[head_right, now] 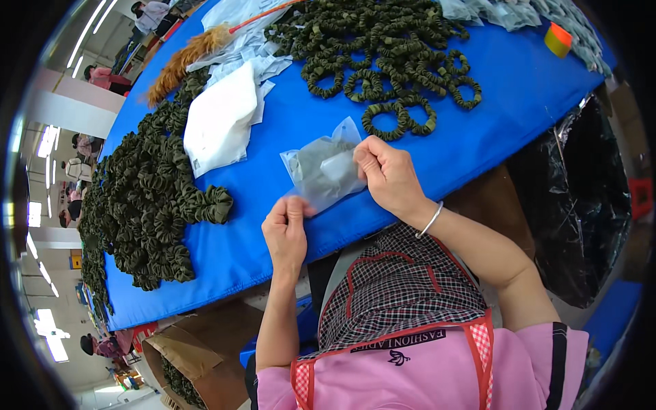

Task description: The person packs green, coiled hair scrunchies into small clear plastic bags at a blue-covered table. They pick up a scrunchie, place it into a bag, and set the filled bag aside, repeating this process continuously. The person also uses a feather duster to sweep loose items on the table.

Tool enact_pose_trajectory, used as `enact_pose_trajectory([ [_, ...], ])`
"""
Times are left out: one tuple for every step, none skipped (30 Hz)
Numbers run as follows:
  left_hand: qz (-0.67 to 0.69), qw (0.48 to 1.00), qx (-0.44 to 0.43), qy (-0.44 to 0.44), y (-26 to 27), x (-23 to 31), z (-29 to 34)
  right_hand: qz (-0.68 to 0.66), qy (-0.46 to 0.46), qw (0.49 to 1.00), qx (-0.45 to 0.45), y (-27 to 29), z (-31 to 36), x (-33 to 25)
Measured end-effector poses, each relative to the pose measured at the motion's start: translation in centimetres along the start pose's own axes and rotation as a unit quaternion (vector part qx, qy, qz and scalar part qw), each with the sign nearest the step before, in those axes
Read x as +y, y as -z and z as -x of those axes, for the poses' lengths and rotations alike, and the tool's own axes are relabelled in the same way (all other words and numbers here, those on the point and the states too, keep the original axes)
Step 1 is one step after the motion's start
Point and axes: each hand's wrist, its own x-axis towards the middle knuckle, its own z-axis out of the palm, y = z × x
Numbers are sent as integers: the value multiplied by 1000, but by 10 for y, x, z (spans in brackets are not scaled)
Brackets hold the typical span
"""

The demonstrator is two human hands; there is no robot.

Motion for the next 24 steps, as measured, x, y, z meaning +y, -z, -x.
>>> enact_pose_trajectory([
  [16, 1000, 11, 4, -2, 2, -2, 4, 0, 1000, 17, -3, 0, -1],
  [32, 999, 22, 9, -3, 5, -3, 9, 0, 999, 33, -5, 0, -2],
  [48, 998, 33, 13, -5, 8, -4, 24, 2, 999, 42, -6, 0, -3],
  [41, 998, 39, 30, -7, 10, -5, 39, 4, 998, 51, -8, 1, -5],
  [35, 997, 44, 47, -8, 12, -6, 55, 5, 997, 60, -9, 2, -5],
  [28, 996, 49, 64, -11, 14, -6, 112, 12, 991, 68, -11, 0, -3],
  [-17, 996, 59, 63, -13, 17, -9, 167, 20, 983, 76, -13, -4, -2],
  [-61, 994, 68, 61, -15, 20, -13, 222, 28, 971, 85, -15, -6, -2],
  [-105, 990, 77, 59, -18, 22, -14, 281, 33, 956, 84, -17, -4, 0],
  [-165, 981, 82, 53, -20, 24, -16, 336, 44, 937, 87, -20, -7, -1],
  [-225, 969, 87, 47, -24, 24, -18, 391, 54, 915, 90, -22, -10, -1],
  [-283, 954, 92, 41, -27, 26, -19, 388, 75, 911, 115, -22, -10, -2],
  [-249, 962, 96, 63, -29, 28, -18, 387, 100, 906, 141, -21, -10, -2],
  [-255, 959, 107, 57, -29, 28, -17, 386, 126, 899, 167, -19, -10, -4],
  [-262, 957, 118, 51, -30, 27, -17, 367, 66, 917, 143, -13, -9, -6],
  [-272, 953, 126, 51, -30, 24, -13, 315, 8, 943, 103, -11, -9, -10],
  [-266, 955, 121, 45, -28, 24, -12, 260, -50, 962, 61, -10, -10, -18],
  [-246, 959, 136, 33, -29, 22, -14, 202, -107, 973, 18, -10, -12, -22],
  [-227, 963, 144, 24, -31, 17, -11, 182, -79, 980, 11, -14, -13, -12],
  [-208, 966, 153, 15, -32, 15, -9, 167, -80, 983, 2, -11, -15, -10],
  [-178, 973, 145, 16, -34, 14, -7, 152, -81, 985, -10, -6, -18, -6],
  [-149, 979, 137, 17, -36, 14, -6, 138, -81, 987, -22, -3, -20, -3],
  [-119, 983, 137, 24, -34, 14, -4, 123, -80, 989, -30, -2, -20, -7],
  [-114, 984, 132, 21, -31, 15, -3, 125, -73, 989, -29, -3, -19, -8],
])
